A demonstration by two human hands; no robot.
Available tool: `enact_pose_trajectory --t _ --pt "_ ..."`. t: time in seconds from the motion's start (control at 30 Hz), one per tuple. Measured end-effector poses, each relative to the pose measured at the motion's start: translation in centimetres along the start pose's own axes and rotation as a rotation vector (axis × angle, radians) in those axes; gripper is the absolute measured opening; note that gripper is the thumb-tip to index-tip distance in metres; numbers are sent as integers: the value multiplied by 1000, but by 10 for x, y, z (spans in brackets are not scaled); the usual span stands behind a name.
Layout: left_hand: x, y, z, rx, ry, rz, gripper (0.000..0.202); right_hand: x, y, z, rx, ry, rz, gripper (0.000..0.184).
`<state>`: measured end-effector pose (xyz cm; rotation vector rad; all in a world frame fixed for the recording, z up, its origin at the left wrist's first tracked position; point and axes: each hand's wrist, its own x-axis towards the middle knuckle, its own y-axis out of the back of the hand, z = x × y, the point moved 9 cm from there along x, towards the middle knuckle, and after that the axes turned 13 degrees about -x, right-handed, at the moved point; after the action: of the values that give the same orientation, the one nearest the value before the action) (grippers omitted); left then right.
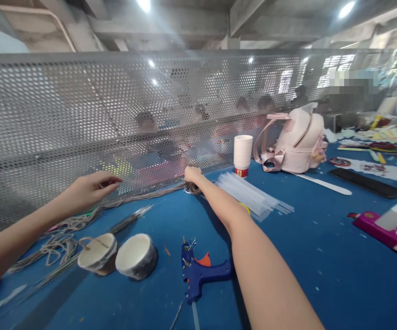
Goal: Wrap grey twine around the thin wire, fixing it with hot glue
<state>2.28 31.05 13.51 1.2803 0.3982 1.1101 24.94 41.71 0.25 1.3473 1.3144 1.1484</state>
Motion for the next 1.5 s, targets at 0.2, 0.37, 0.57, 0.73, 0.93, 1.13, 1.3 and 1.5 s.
enact_pose_trajectory --t 0.2,0.37,0.57,0.73,0.93,1.13,1.3,1.5 --pt "24 -16 -8 -26 68 -77 32 2 27 -6 218 87 68 29" --pt "50 -51 -12 -123 137 -243 36 -2 52 -16 447 148 74 32" --pt "61 -91 -15 -248 181 -329 64 -16 87 -39 689 241 103 16" --pt "68 -101 -11 -300 145 -348 70 -27 106 -69 811 340 86 19" --pt "68 -104 -35 -217 160 -462 34 -34 123 -89 933 395 77 19" --pt "32 -103 -89 -157 206 -498 32 -37 141 -62 1024 325 109 22" --pt "7 -112 -109 -187 213 -511 55 -39 137 -55 1059 263 109 23" --pt "-14 -95 -135 -153 204 -477 50 -27 144 -60 1120 188 157 23"
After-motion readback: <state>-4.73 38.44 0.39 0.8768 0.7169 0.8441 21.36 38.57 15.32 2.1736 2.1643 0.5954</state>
